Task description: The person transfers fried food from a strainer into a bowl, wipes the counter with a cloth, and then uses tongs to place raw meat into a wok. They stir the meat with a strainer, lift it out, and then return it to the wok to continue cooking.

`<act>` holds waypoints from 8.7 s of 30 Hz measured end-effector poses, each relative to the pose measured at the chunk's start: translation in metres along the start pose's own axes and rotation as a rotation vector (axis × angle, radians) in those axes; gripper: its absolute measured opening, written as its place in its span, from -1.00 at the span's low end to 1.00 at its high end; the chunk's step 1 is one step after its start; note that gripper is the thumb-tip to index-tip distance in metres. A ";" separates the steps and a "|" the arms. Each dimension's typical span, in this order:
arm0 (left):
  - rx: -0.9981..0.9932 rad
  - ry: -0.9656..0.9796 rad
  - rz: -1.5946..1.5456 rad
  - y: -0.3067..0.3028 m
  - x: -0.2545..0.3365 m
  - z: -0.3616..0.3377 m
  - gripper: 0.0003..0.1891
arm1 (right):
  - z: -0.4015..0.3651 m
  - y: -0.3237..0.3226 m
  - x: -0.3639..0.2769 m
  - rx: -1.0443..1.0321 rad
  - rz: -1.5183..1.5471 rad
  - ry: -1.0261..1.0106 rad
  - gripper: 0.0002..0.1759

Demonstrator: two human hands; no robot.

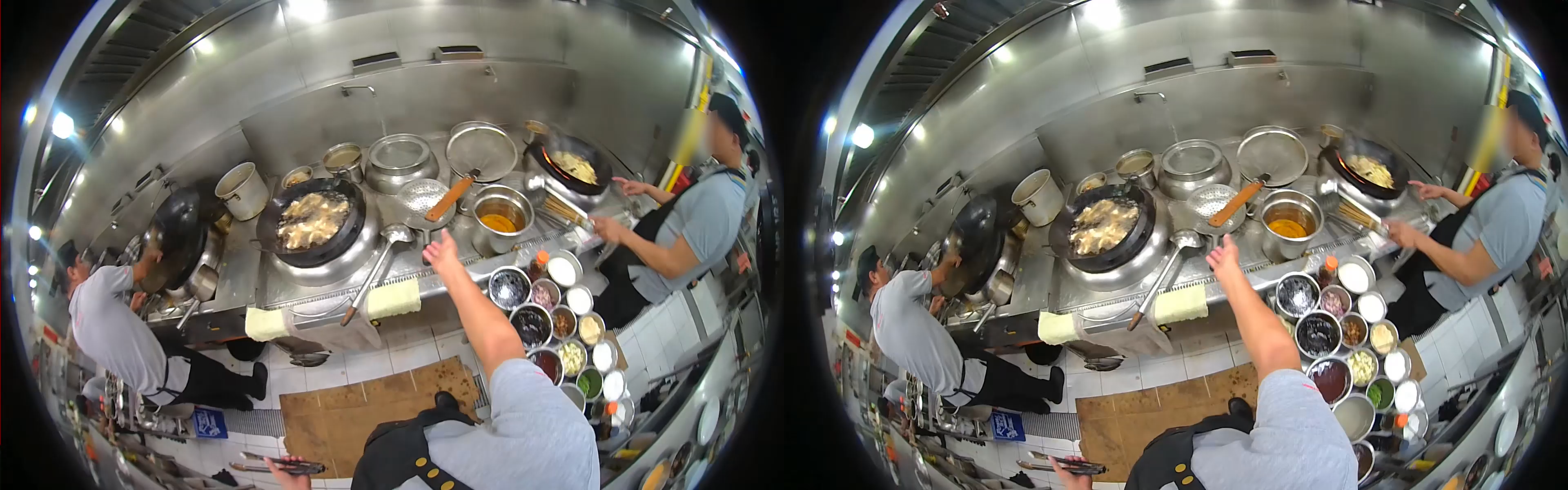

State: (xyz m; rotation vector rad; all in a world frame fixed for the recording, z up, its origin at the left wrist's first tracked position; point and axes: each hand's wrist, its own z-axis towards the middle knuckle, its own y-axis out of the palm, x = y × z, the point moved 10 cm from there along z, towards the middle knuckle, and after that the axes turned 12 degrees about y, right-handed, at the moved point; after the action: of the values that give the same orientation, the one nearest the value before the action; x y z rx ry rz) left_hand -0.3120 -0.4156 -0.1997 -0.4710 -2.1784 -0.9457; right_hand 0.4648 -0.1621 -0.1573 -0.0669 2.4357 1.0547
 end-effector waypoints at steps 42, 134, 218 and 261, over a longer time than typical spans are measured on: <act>0.089 0.242 0.123 -0.065 0.076 0.022 -0.61 | -0.096 0.308 0.151 -0.055 -1.696 -0.795 -0.16; -0.784 0.243 0.906 0.482 -0.136 0.024 -0.54 | 0.104 0.160 -0.182 0.380 -2.138 -0.546 -0.15; -0.343 0.326 1.046 0.550 -0.135 -0.047 -0.65 | 0.291 0.391 -0.301 0.617 -2.099 -1.463 -0.20; -1.420 -0.410 0.542 0.782 -0.519 -0.174 -0.67 | -0.237 -0.153 0.047 0.472 -1.621 -0.236 -0.10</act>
State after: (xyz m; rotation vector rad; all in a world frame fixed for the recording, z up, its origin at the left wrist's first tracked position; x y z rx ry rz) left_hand 0.5651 -0.0492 -0.1118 -1.8894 -1.1498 -2.0401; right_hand 0.3613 -0.4283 -0.1429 -1.3431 1.4871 -0.2426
